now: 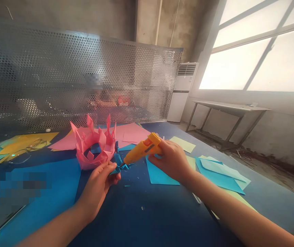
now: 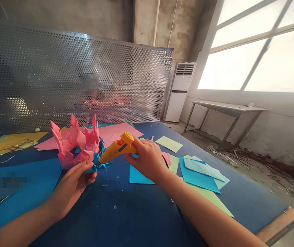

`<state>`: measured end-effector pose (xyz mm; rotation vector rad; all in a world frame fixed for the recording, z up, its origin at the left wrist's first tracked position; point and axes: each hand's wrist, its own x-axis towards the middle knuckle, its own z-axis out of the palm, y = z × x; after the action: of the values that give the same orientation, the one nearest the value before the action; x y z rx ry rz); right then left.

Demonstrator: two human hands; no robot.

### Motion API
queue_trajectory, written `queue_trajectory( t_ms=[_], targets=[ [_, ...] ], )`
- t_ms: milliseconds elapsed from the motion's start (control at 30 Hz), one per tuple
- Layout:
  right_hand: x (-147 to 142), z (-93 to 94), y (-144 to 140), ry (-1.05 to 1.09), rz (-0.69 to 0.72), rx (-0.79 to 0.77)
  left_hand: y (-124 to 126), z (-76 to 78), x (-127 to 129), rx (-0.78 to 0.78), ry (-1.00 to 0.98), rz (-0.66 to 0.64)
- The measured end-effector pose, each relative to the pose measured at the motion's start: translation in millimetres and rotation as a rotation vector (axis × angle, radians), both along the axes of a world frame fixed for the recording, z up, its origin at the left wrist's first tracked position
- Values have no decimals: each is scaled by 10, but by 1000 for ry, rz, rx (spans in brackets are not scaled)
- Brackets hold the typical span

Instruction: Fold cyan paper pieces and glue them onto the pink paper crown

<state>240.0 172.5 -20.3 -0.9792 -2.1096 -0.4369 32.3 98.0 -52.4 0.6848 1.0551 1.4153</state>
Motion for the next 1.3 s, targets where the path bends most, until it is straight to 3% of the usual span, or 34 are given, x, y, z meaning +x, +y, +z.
queue_trajectory(
  t_ms=[1300],
  targets=[
    [31, 69, 16, 13, -101, -45, 9, -14, -7, 21, -6, 12]
  ],
)
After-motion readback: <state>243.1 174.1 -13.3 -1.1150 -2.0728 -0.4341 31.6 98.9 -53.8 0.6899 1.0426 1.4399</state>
